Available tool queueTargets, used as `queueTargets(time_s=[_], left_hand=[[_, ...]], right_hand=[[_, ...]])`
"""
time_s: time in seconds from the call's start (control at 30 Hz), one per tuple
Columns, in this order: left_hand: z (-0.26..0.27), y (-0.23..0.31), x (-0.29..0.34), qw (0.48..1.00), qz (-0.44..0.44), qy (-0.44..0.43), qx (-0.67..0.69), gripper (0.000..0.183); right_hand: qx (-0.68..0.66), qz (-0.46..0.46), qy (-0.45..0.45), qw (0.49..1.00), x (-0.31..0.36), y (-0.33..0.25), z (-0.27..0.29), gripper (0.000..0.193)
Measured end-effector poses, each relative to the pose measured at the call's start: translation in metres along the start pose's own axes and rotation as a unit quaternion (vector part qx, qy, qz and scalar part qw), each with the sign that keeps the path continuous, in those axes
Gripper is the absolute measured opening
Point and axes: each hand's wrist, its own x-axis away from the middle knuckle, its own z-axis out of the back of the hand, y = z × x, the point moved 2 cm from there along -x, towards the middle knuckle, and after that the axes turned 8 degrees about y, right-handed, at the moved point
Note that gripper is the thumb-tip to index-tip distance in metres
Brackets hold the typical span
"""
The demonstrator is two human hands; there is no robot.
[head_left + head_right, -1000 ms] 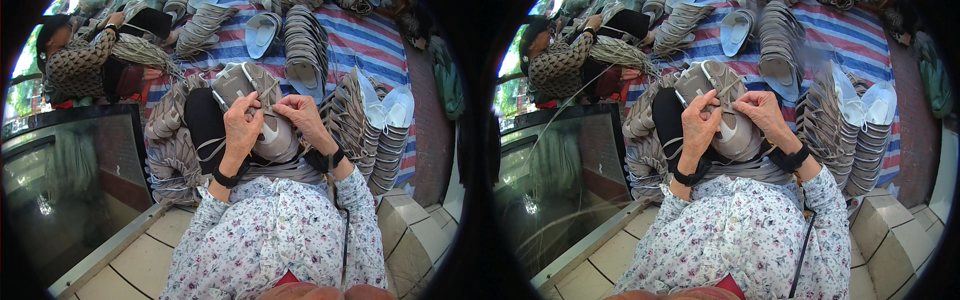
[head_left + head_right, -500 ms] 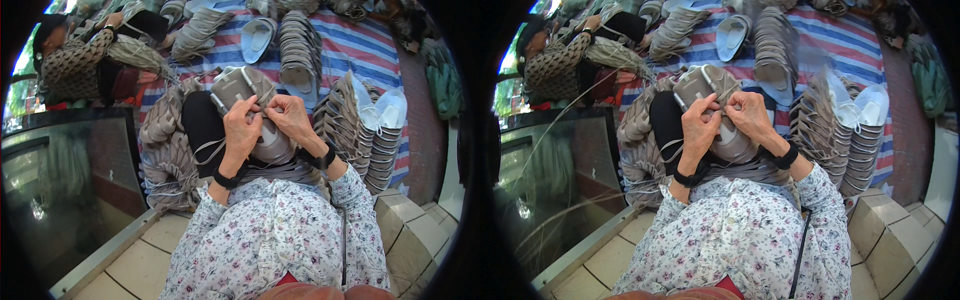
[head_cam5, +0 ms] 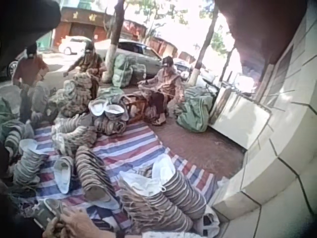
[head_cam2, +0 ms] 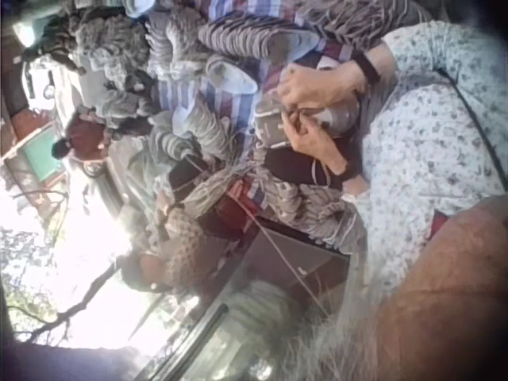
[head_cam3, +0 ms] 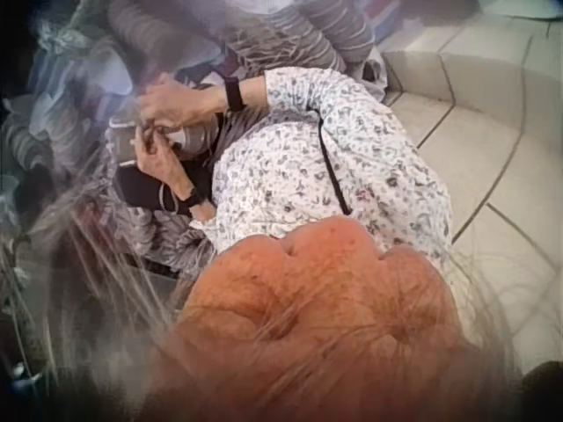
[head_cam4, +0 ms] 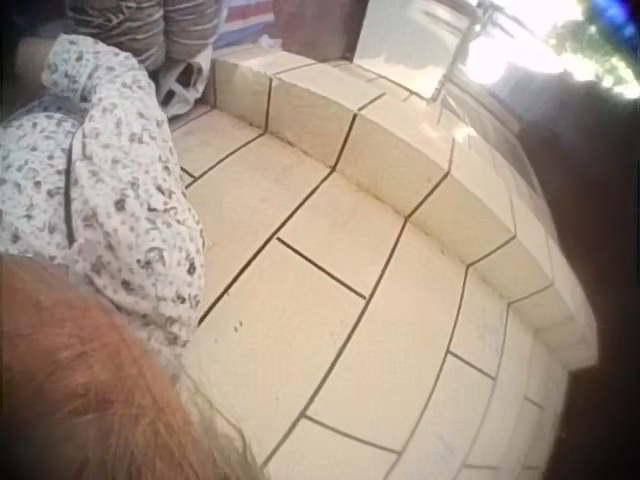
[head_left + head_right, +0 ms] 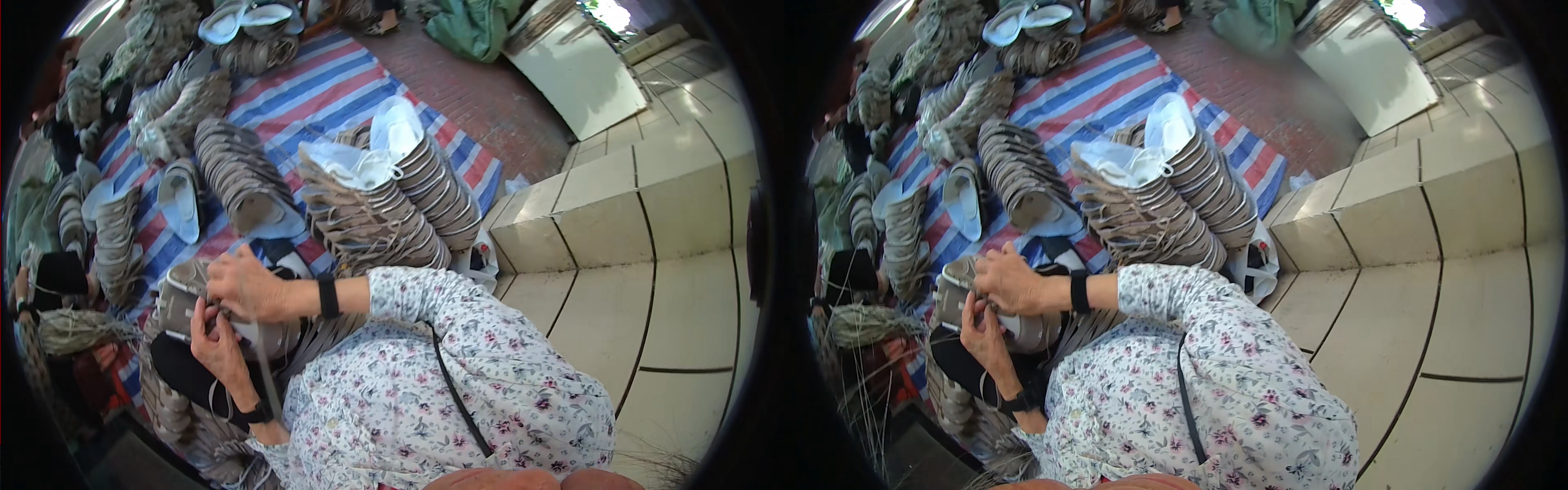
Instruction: Lacing a pair of athletic shoes while sitting in an outdoor production area.
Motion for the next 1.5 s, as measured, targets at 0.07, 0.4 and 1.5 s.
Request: queueTargets(time_s=[0.07, 0.4, 1.5], left_hand=[[-0.005, 0.003, 0.004, 0.999, -0.005, 0.010, 0.042, 0.041], [-0.002, -0.003, 0.012, 0.986, -0.064, 0.134, 0.070, 0.041], [0.008, -0.021, 0.018, 0.907, -0.362, 0.211, -0.028, 0.011]], right_hand=[[0.023, 0.046, 0.006, 0.999, -0.003, -0.009, 0.002, 0.008], [0.185, 0.133, -0.218, 0.949, -0.023, -0.032, -0.014, 0.014], [-0.302, 0.178, -0.237, 0.906, -0.109, -0.176, -0.010, 0.016]])
